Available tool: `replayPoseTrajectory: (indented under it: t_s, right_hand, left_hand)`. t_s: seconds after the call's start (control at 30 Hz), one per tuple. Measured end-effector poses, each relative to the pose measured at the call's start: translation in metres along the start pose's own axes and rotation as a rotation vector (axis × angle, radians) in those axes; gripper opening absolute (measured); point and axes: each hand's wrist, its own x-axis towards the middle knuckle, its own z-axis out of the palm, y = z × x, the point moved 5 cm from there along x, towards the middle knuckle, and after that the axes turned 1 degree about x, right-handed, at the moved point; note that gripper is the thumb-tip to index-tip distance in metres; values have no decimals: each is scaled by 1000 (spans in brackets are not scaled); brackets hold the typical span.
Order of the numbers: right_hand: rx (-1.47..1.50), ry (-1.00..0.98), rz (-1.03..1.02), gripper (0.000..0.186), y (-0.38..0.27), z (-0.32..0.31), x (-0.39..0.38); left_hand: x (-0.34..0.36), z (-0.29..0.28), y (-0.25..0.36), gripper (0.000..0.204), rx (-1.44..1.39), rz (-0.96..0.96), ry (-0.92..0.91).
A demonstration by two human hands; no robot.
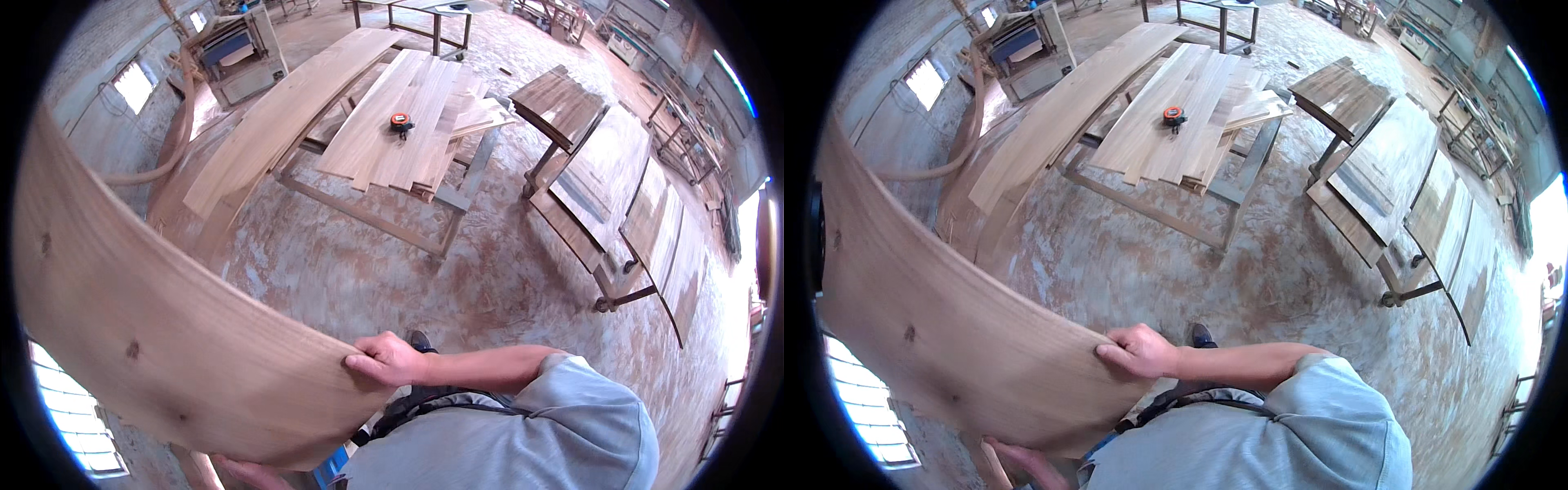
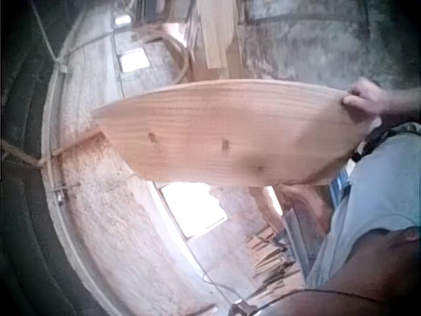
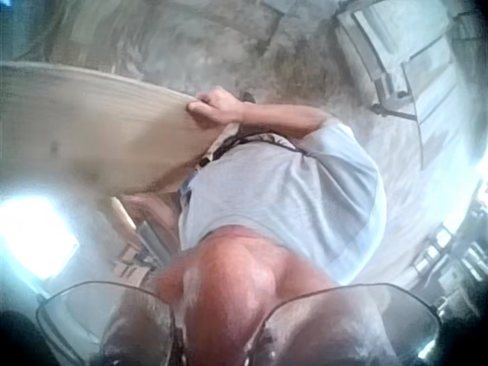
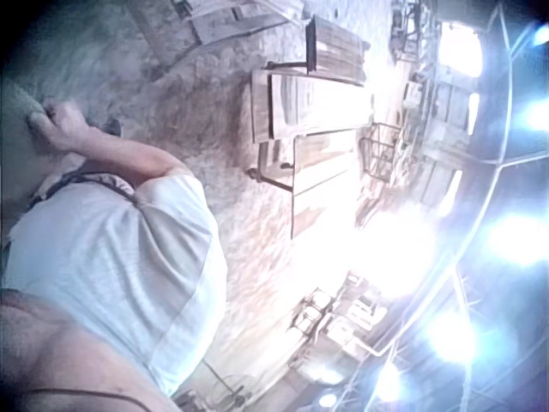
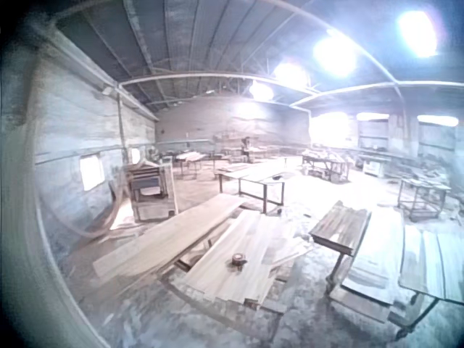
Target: The person uses a jointer machine to smooth the edges of wooden boards, then uses a tape measure to check the length of boards on a table, and finally processes more boards through the jointer.
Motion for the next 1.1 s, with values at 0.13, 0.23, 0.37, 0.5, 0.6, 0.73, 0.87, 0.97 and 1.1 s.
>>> replayPoseTrajectory:
  t_s: [0.13,0.23,0.37,0.5,0.6,0.73,0.87,0.97,1.1]
  right_hand:
    - [40,48,137,42,5,-60,32]
    - [24,114,192,42,15,-100,52]
    - [98,180,242,42,28,-133,76]
    - [-2,275,255,40,44,-163,108]
    - [-2,385,310,43,52,-186,133]
    - [-76,447,425,46,70,-211,167]
    - [-83,507,467,46,77,-229,202]
    - [-67,474,595,44,82,-238,225]
    - [-116,464,527,41,88,-263,257]
  left_hand:
    - [28,68,-19,67,-176,-130,-41]
    - [51,117,-35,69,-180,-281,-71]
    - [78,182,-35,74,-102,-263,-131]
    - [107,244,-51,74,-73,-300,-212]
    - [139,289,-78,72,-69,-353,-286]
    - [175,348,-115,70,10,-425,-349]
    - [202,400,-135,69,-18,-499,-436]
    - [220,421,-153,67,-15,-568,-452]
    - [229,449,-161,68,-11,-607,-449]
